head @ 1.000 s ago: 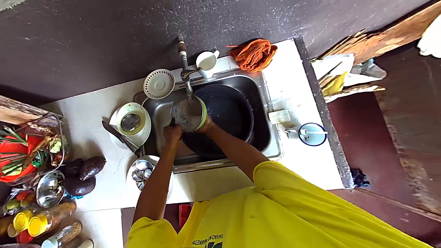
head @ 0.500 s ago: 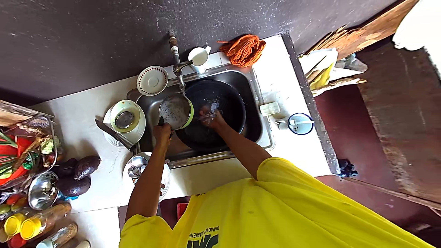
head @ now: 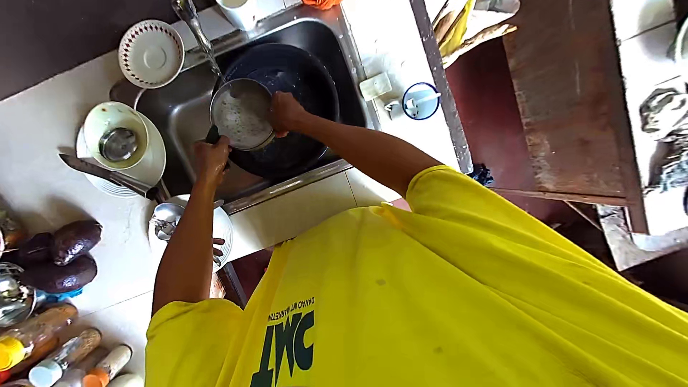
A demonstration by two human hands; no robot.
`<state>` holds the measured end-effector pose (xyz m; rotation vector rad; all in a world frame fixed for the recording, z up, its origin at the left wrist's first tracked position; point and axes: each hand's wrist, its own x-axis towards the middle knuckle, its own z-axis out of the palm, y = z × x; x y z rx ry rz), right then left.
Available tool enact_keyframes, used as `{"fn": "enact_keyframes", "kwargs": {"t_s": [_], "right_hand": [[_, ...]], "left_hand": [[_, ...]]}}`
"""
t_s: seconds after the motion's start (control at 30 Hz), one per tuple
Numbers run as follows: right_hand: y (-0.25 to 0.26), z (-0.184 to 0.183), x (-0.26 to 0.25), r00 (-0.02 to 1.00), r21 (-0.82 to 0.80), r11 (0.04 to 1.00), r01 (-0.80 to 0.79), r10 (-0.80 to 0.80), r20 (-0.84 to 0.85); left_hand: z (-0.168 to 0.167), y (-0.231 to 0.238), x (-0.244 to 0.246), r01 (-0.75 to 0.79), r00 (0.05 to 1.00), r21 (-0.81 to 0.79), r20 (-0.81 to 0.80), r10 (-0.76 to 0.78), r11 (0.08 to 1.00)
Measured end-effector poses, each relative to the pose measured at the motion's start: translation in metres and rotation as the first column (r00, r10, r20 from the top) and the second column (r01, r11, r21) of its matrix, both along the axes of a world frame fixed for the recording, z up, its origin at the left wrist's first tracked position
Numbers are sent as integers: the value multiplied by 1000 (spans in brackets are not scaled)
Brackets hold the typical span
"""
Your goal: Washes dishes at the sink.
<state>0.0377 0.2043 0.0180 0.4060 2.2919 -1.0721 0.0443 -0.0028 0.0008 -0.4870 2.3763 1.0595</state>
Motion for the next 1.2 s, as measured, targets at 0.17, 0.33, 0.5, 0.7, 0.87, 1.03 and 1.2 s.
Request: {"fn": "enact_keyframes", "kwargs": {"t_s": [0.17, 0.33, 0.5, 0.7, 0.87, 1.03, 1.2], "right_hand": [[27, 16, 29, 1000, 84, 996, 7, -9, 29], [66, 23, 67, 997, 101, 994, 36, -42, 59], [87, 24, 106, 991, 84, 993, 78, -87, 103], [103, 24, 159, 979, 13, 994, 107, -107, 171], [108, 16, 194, 984, -31, 998, 60, -54, 168], [100, -6, 223, 988, -73, 994, 79, -68, 140], [93, -6, 227, 982, -59, 997, -45, 55, 183]], "left_hand": [[0, -10, -7, -63, 998, 62, -24, 65, 996], [-17, -19, -29, 27, 995, -214, -90, -47, 976], [-24, -19, -35, 82, 991, -321, -73, -111, 944], [-24, -15, -29, 108, 991, -360, -39, -131, 926], [-29, -24, -22, 106, 991, -380, -37, -130, 919], [-24, -22, -10, 52, 996, -434, -38, -76, 899], [-16, -18, 7, -6, 998, -443, -52, -19, 897]]}}
